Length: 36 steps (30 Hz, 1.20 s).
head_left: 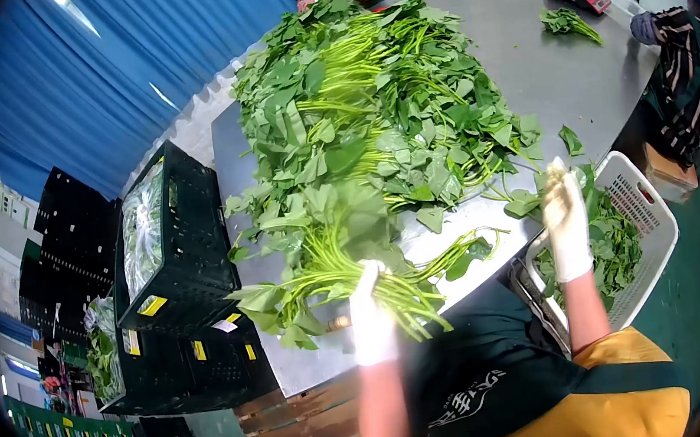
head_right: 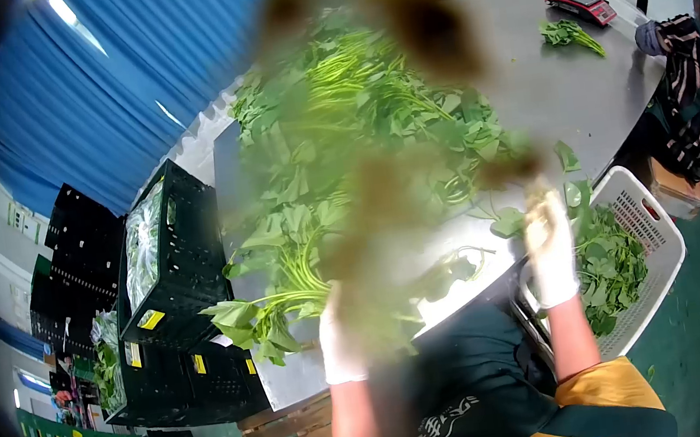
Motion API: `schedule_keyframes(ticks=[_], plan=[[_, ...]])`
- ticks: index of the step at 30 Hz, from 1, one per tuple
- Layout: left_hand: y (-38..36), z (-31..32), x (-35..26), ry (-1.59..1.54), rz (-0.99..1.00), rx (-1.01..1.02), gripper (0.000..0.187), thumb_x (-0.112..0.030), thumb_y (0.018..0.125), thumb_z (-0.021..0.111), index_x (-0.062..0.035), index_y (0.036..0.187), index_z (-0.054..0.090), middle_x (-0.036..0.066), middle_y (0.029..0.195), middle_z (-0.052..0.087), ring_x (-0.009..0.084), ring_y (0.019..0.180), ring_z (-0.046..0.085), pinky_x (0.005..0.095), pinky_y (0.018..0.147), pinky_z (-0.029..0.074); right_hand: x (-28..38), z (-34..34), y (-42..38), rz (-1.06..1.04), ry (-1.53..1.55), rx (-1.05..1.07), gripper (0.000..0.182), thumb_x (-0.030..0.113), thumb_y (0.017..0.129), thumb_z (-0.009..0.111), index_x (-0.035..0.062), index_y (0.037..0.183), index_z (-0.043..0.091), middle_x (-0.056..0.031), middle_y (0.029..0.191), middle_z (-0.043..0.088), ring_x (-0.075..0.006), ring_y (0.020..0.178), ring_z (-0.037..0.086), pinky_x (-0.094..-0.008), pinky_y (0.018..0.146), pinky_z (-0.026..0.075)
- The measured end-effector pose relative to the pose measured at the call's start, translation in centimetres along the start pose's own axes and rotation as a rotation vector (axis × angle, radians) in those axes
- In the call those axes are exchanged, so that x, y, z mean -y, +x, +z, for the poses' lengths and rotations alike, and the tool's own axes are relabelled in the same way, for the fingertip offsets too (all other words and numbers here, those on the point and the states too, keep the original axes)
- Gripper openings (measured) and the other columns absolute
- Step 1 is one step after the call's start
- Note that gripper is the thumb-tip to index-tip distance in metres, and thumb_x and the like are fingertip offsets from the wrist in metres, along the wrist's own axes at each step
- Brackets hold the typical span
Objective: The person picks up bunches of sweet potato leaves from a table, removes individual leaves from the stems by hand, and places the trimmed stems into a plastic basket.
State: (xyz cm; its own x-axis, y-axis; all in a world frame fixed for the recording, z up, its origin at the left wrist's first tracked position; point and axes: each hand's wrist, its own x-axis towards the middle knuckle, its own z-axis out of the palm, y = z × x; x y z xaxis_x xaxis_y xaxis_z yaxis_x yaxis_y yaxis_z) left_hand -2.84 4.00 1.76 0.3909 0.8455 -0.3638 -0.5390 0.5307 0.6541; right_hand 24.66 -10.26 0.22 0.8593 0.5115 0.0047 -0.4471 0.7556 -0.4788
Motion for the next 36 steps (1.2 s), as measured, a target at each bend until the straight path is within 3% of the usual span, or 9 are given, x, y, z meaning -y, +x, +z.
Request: schedule_keyframes(ticks=[7, 11, 18, 21, 23, 26, 27, 30, 36], plan=[[-3.5, 0.9, -2.7, 0.270, 0.296, -0.071, 0.017, -0.010, 0.091, 0.057, -0.0022, 0.106, 0.057, 0.008, 0.099, 0.059, 0.0148, 0.087, 0.057, 0.0260, 0.079, 0.045, -1.1, 3.9, -2.8, 0.261, -1.160, 0.413, 0.029, 0.013, 0.081, 0.065, 0.0033, 0.109, 0.065, -0.0030, 0.088, 0.065, -0.0086, 0.077, 0.060, -0.0216, 0.072, 0.047], [-4.0, -1.0, -4.5, 0.090, 0.412, -0.127, 0.027, 0.000, 0.085, 0.059, 0.0004, 0.112, 0.053, 0.010, 0.092, 0.060, 0.0169, 0.082, 0.058, 0.0265, 0.076, 0.049, -7.5, -1.3, -1.4, -0.581, -1.942, 1.070, 0.027, 0.014, 0.071, 0.068, 0.0086, 0.097, 0.067, -0.0074, 0.097, 0.062, -0.0247, 0.096, 0.057, -0.0361, 0.080, 0.044], [-5.3, -2.8, -5.9, 0.008, 0.476, -0.140, 0.032, -0.003, 0.086, 0.060, -0.0018, 0.116, 0.049, 0.007, 0.083, 0.058, 0.0159, 0.075, 0.055, 0.0263, 0.070, 0.048, -10.8, -1.0, 1.9, -0.505, -1.941, 1.301, 0.014, 0.015, 0.072, 0.060, 0.0116, 0.084, 0.066, -0.0060, 0.092, 0.062, -0.0250, 0.091, 0.056, -0.0389, 0.075, 0.041], [-6.0, -1.8, -5.8, -0.005, 0.472, -0.173, 0.032, -0.005, 0.086, 0.060, -0.0025, 0.116, 0.049, 0.006, 0.082, 0.058, 0.0158, 0.074, 0.056, 0.0262, 0.070, 0.048, -9.6, 2.6, 3.2, -0.703, -1.642, 0.819, 0.011, 0.008, 0.075, 0.056, 0.0057, 0.079, 0.066, -0.0136, 0.080, 0.063, -0.0299, 0.076, 0.060, -0.0400, 0.068, 0.047], [-5.7, -2.0, -5.3, 0.047, 0.500, -0.183, 0.030, -0.008, 0.087, 0.060, -0.0008, 0.116, 0.053, 0.007, 0.084, 0.061, 0.0141, 0.078, 0.058, 0.0260, 0.073, 0.048, -8.5, 4.4, 3.7, -0.406, -1.560, 0.655, 0.016, 0.015, 0.083, 0.056, 0.0053, 0.088, 0.068, -0.0122, 0.088, 0.065, -0.0283, 0.082, 0.061, -0.0375, 0.071, 0.048], [-5.1, -2.3, -4.9, 0.109, 0.510, -0.192, 0.030, -0.005, 0.087, 0.059, 0.0000, 0.115, 0.051, 0.009, 0.090, 0.061, 0.0173, 0.078, 0.059, 0.0288, 0.074, 0.048, -8.1, 4.3, 2.9, -0.623, -1.685, 1.224, 0.014, 0.021, 0.077, 0.066, 0.0081, 0.082, 0.069, -0.0071, 0.082, 0.065, -0.0248, 0.076, 0.062, -0.0335, 0.067, 0.048], [-5.1, -2.1, -4.8, 0.106, 0.510, -0.190, 0.030, -0.005, 0.087, 0.059, 0.0000, 0.115, 0.051, 0.009, 0.090, 0.061, 0.0173, 0.078, 0.059, 0.0288, 0.074, 0.048, -9.5, 2.6, 2.4, -0.378, -1.635, 1.199, 0.015, 0.020, 0.076, 0.067, 0.0103, 0.086, 0.069, -0.0059, 0.081, 0.064, -0.0249, 0.079, 0.062, -0.0347, 0.071, 0.047], [-5.4, -0.8, -4.4, 0.190, 0.537, -0.201, 0.034, -0.005, 0.086, 0.058, 0.0035, 0.118, 0.049, 0.012, 0.095, 0.062, 0.0173, 0.081, 0.060, 0.0277, 0.076, 0.047, -12.1, -1.2, 1.4, -0.650, -1.830, 1.378, 0.017, 0.019, 0.074, 0.067, 0.0130, 0.090, 0.069, -0.0047, 0.080, 0.063, -0.0245, 0.082, 0.061, -0.0354, 0.074, 0.043], [-5.6, -1.3, -4.2, 0.320, 0.599, -0.231, 0.037, -0.006, 0.085, 0.060, 0.0027, 0.120, 0.050, 0.010, 0.104, 0.058, 0.0166, 0.082, 0.060, 0.0286, 0.074, 0.050, -10.4, 2.7, 3.7, -0.613, -1.561, 0.866, 0.017, 0.013, 0.074, 0.066, 0.0106, 0.091, 0.067, -0.0059, 0.089, 0.067, -0.0237, 0.080, 0.063, -0.0349, 0.074, 0.045]])
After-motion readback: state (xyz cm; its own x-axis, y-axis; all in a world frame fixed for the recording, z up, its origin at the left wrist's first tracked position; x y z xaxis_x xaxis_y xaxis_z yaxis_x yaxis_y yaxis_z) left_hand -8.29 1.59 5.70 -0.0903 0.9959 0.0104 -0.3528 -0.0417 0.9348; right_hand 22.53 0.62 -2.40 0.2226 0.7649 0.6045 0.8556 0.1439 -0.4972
